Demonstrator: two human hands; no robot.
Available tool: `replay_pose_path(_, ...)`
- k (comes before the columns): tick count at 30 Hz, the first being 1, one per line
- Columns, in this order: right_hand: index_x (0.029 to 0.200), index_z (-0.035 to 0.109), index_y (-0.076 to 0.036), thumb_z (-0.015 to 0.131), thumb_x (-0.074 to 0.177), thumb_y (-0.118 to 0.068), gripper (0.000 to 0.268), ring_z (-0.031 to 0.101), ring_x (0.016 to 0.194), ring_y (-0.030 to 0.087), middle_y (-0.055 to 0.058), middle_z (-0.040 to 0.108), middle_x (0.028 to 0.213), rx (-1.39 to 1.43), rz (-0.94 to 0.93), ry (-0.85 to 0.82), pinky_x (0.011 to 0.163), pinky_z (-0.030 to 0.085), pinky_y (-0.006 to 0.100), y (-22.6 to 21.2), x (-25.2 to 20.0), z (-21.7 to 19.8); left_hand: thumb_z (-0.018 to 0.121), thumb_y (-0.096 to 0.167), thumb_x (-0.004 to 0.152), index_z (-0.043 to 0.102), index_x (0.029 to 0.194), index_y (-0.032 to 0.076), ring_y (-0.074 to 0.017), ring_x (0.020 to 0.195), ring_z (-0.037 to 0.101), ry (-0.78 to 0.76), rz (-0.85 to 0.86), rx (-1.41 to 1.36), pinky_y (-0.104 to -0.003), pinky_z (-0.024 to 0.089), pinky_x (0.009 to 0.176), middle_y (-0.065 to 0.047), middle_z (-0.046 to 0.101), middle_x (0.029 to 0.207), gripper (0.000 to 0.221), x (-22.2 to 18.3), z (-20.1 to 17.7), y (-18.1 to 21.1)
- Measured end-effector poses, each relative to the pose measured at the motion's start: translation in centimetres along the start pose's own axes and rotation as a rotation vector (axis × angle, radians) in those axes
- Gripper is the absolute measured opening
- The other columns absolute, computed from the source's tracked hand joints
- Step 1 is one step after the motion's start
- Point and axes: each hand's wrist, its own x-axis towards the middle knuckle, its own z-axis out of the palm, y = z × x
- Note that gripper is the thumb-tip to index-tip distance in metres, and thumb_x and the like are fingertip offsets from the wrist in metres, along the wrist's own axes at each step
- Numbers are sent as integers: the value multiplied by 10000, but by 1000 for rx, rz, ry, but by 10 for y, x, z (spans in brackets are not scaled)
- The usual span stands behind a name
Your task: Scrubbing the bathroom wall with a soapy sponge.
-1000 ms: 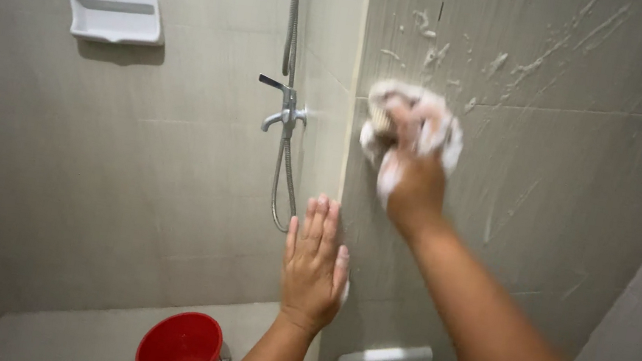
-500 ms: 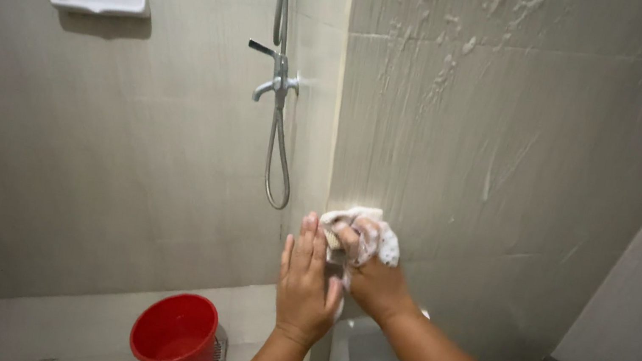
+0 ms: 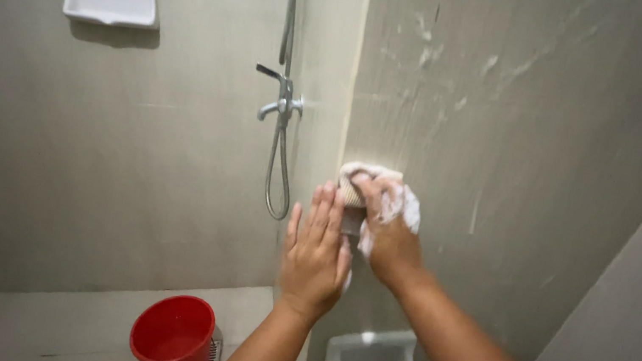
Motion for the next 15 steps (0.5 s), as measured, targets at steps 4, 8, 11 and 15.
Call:
replay_pose_path(4,1388,538,-135,634,813,-13,596,525,1199,384,151,545,1244,28,20,20,1039,421,502,2,50,-24,519,200,968,302,1614,42,-235,1584,261,26,14,-16,-485,155,1287,-124,306,1690,699,52,-18,7)
replay_pose_path(8,1368,561,-143,689,829,-35,564,533,1155,375,128,553,1205,19,-44,105,1003,431,501,1,97,-50,537,187,941,309,1605,42,-244,1579,254,-15,26,8,-496,155,1277,-111,310,1683,716,98,-35,14)
replay_pose_path(11,1355,575,-158,691,836,-26,548,543,1131,364,117,553,1189,30,-45,104,987,451,491,2,130,-69,543,183,943,309,1610,44,-237,1584,252,5,44,-1,-492,162,1281,-102,309,1688,721,129,-42,18)
replay_pose_path(15,1333,594,-123,699,849,-46,501,551,1104,376,142,559,1186,-22,-80,133,956,462,501,8,167,-90,547,187,936,315,1611,55,-227,1584,244,18,46,-25,-485,168,1276,-98,298,1694,726,170,-56,29)
